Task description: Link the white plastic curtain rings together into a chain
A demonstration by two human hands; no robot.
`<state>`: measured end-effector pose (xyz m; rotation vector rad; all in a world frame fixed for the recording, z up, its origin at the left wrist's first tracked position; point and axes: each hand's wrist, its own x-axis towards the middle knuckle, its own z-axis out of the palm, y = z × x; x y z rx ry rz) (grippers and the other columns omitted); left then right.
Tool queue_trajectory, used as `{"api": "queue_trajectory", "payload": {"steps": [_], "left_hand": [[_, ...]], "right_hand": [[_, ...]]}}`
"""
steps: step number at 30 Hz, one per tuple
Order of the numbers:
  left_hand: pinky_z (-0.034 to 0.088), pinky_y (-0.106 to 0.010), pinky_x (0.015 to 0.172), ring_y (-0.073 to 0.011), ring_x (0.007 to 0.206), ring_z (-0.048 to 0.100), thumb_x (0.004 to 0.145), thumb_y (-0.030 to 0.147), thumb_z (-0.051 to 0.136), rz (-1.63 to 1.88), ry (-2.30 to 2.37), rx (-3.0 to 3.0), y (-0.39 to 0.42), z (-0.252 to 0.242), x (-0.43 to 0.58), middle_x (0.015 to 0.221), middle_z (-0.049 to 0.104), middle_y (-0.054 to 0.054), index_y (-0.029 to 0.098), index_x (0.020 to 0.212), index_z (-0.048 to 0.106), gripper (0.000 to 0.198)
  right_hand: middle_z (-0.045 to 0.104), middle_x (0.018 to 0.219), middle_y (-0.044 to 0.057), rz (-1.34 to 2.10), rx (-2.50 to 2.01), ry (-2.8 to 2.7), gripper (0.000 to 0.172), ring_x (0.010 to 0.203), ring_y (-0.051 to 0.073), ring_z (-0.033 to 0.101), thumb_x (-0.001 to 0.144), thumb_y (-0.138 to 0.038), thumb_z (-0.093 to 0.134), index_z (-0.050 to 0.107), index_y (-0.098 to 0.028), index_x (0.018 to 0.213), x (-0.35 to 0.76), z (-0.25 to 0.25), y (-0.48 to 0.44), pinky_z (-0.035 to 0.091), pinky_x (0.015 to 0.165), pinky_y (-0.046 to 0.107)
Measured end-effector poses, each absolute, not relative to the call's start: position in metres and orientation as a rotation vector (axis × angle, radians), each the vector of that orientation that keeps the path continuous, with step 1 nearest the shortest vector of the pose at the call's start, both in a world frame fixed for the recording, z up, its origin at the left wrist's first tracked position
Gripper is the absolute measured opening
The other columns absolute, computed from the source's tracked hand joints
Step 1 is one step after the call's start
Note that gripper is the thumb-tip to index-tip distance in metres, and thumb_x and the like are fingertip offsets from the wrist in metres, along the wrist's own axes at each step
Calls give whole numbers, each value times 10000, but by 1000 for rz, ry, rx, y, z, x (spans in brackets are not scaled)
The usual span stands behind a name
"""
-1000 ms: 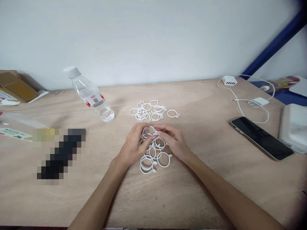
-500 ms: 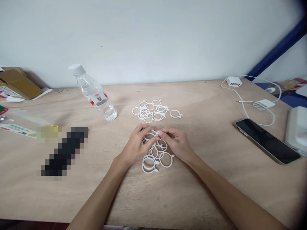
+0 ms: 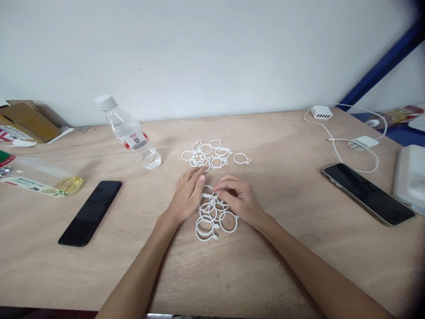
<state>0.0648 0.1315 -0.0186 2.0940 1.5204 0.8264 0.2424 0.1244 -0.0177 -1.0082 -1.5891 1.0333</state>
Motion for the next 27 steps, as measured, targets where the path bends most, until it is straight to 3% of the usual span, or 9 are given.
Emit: {"api": "queue_trajectory", "payload": {"steps": [5,12,19,23,27], "left_hand": [[326,-461,1050,-237,1214,457,992,367,272,690,1562,2176,132,-20,66,1322,553,-89,202,1353,488,452],[379,-477,973,-263,1079,502,969,394,335,641,1720,2167,137,-22,72,1098,579,-118,207,1373,476,467],[405,-432,937,-242,1010,536,943,411,391,660,1721,2061,140,-17,74,1013,597,-82,221,1081,634,338],[447,-378,839,-224,882,548,838,427,561,706,1756,2021,140,-16,73,892,575,-65,185,865,608,248],[441,-346,786,-205,828,542,860,377,533,741,1742,1988,142,-15,71,793,568,-46,186,708,545,245]], "right_hand": [[632,816,35,998,-1045,-1582,127,742,167,560,762,-172,625,737,-215,804,243,-20,125,428,626,296],[635,813,33,985,-1069,-1582,114,715,159,537,766,-183,627,731,-207,809,243,-20,126,406,615,291],[637,801,33,1001,-1085,-1557,124,703,156,525,781,-216,620,729,-197,837,244,-22,126,403,632,301],[654,820,38,1005,-1078,-1553,124,709,157,535,787,-222,621,731,-200,839,243,-22,127,405,627,299],[652,805,36,992,-1086,-1546,117,743,168,559,781,-221,624,732,-201,822,243,-21,127,416,645,302]]}}
